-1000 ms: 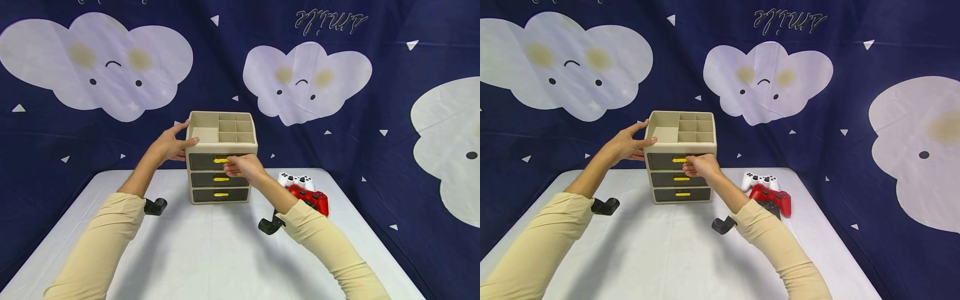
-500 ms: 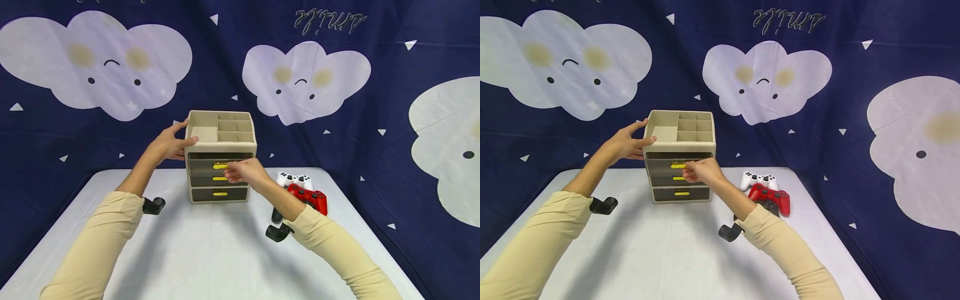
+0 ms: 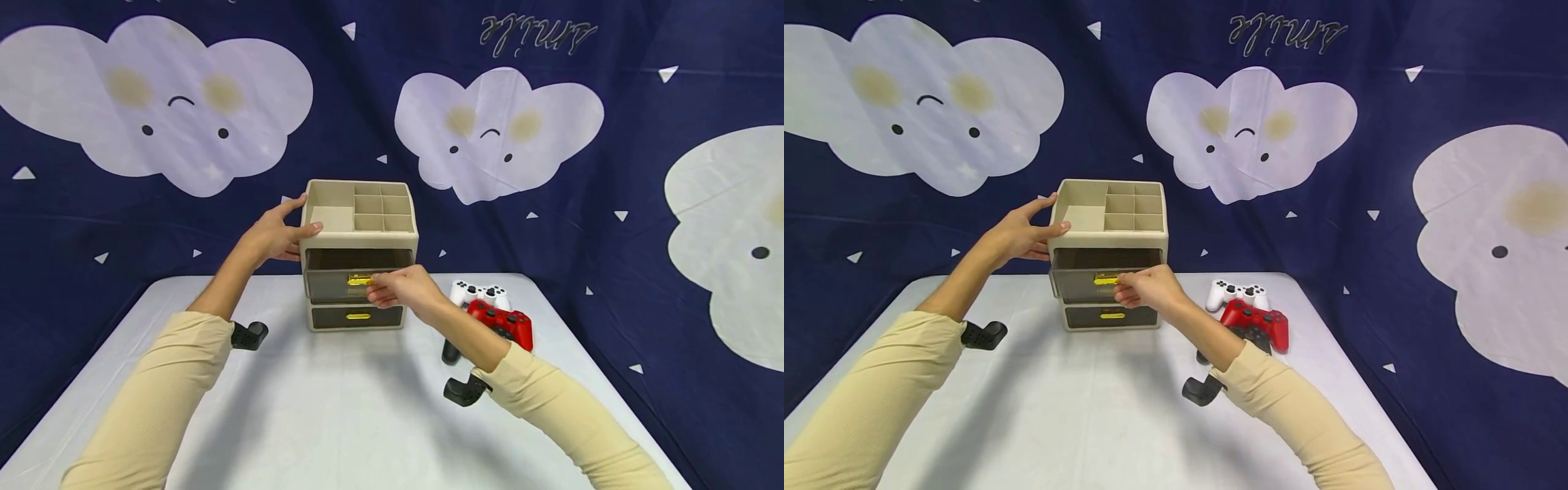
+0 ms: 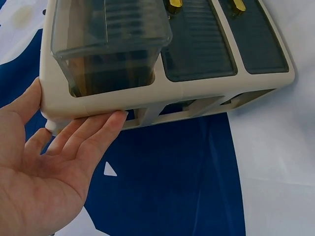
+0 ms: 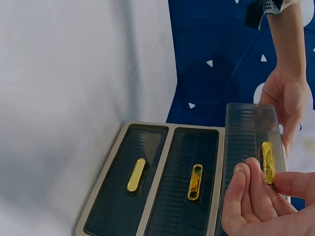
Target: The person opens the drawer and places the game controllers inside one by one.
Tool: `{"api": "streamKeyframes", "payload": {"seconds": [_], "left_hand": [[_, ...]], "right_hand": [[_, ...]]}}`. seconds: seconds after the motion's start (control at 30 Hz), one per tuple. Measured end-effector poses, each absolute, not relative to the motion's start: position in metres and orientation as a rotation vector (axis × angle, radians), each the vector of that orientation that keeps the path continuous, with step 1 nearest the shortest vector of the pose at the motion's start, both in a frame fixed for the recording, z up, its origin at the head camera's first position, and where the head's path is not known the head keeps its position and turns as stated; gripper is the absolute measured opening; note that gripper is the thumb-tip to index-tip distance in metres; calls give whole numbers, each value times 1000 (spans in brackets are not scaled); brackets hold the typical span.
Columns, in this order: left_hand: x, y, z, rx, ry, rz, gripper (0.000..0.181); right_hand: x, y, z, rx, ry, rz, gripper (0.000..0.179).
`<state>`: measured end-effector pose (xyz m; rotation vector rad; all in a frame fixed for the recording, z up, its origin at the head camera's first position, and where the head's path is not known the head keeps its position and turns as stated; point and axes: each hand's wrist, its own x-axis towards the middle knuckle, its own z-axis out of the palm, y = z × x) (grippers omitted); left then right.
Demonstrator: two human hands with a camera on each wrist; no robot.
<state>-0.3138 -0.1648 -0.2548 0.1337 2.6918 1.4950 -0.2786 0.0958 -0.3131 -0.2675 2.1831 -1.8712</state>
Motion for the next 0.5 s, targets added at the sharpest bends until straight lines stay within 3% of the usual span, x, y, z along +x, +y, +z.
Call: {"api": "streamKeyframes", "payload": {"seconds": [0.5], "left_hand": [[-314,-165,-256,147,2708,1496,87]], "right_hand": [[-257,92,-311,-312,2183,-1843,28]]}}
